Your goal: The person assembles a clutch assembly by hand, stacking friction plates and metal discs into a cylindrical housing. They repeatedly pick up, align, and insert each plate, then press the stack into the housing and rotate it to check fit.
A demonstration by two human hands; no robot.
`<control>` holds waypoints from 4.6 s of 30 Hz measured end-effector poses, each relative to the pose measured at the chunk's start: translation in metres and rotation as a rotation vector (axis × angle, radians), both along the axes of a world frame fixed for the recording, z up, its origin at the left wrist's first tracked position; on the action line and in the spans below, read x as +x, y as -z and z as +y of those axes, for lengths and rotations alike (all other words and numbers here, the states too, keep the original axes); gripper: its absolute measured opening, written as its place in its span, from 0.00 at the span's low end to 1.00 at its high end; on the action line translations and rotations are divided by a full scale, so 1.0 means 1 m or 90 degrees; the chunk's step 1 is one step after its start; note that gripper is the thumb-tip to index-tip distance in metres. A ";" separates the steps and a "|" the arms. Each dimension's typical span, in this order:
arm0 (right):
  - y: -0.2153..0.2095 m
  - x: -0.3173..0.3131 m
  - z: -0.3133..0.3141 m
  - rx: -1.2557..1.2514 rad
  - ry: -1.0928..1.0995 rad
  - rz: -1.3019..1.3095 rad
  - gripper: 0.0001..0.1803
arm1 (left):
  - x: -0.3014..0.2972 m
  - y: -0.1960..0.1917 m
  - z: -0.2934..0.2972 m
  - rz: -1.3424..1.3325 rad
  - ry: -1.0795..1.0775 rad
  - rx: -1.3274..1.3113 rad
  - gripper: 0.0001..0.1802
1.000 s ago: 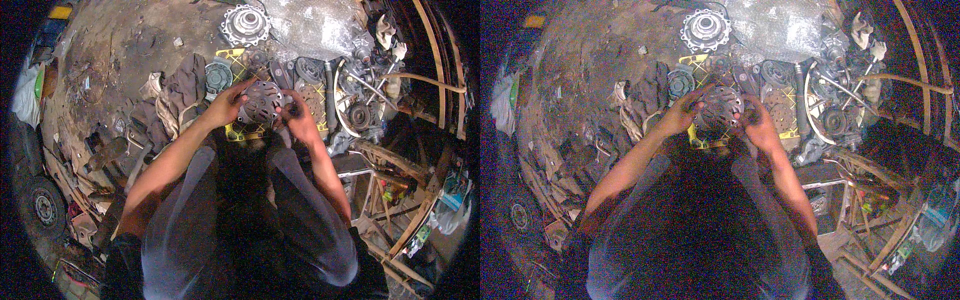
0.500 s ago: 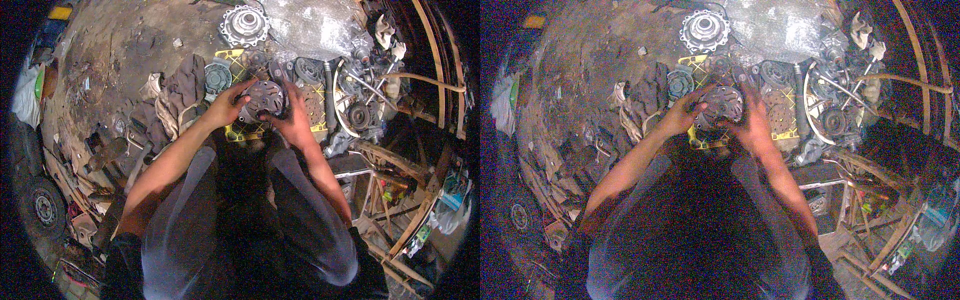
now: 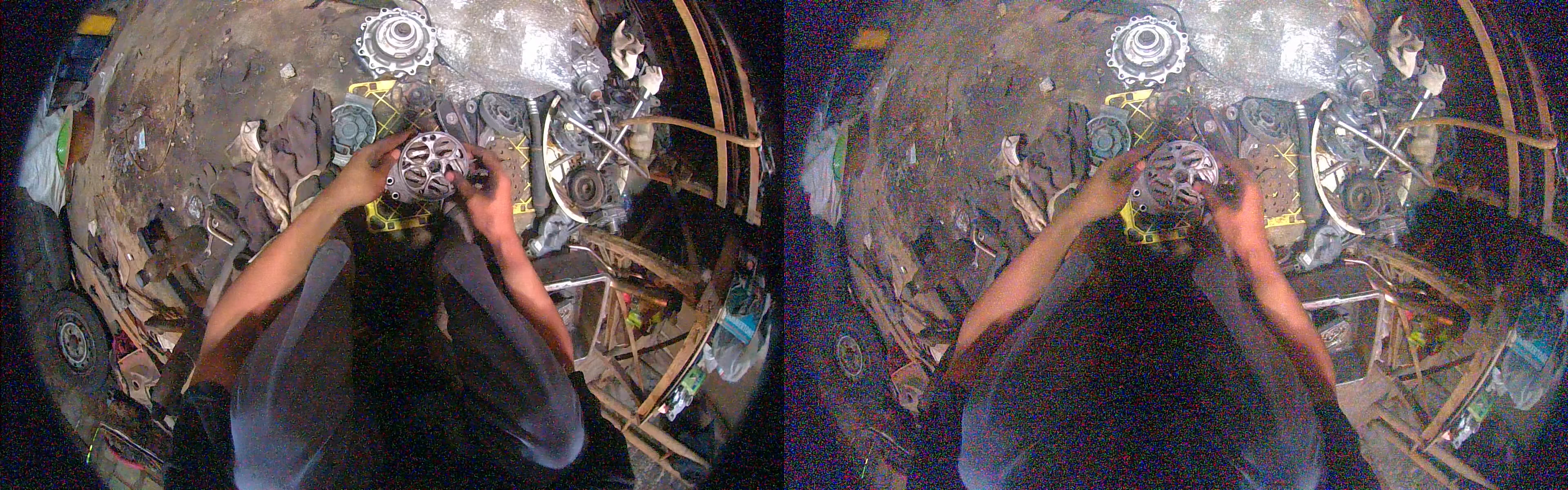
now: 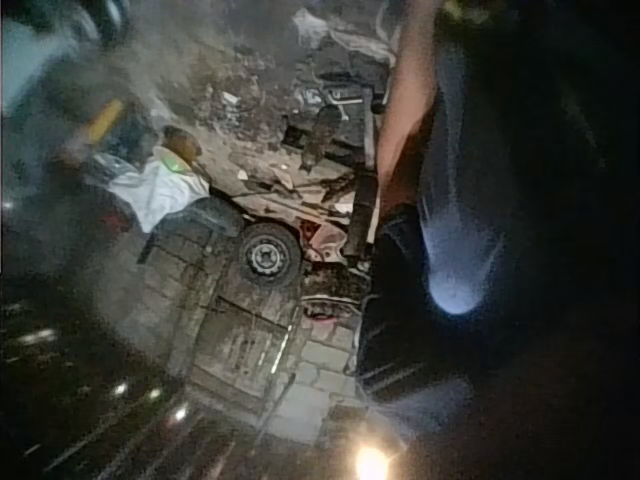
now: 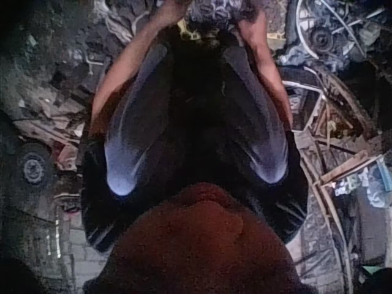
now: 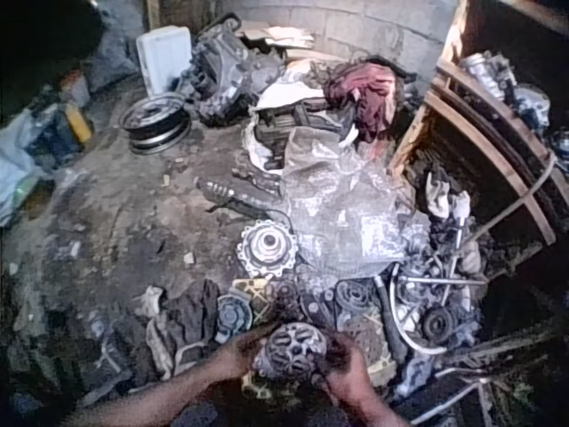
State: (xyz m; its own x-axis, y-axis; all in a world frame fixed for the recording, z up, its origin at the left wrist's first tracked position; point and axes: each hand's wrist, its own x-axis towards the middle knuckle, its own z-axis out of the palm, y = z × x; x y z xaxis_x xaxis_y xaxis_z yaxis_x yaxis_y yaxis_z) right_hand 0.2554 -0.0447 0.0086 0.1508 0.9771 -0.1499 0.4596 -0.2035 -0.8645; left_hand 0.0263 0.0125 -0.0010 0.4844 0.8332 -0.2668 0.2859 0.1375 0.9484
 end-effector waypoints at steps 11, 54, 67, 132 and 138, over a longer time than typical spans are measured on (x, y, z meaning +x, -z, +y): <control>-0.076 0.019 0.056 -0.066 -0.218 0.055 0.12 | 0.002 0.008 0.000 0.017 0.007 0.039 0.22; -0.028 -0.021 0.010 -0.064 -0.261 -0.263 0.64 | 0.002 -0.016 0.002 0.047 0.019 -0.021 0.20; -0.031 -0.021 0.009 -0.060 -0.271 -0.283 0.63 | 0.001 -0.009 0.003 -0.004 0.029 -0.030 0.21; 0.012 0.023 0.010 -0.074 -0.109 0.078 0.22 | 0.017 -0.022 0.002 0.036 0.005 -0.034 0.31; -0.002 0.021 0.014 -0.102 -0.139 0.060 0.29 | 0.017 -0.023 0.002 0.061 0.008 -0.044 0.32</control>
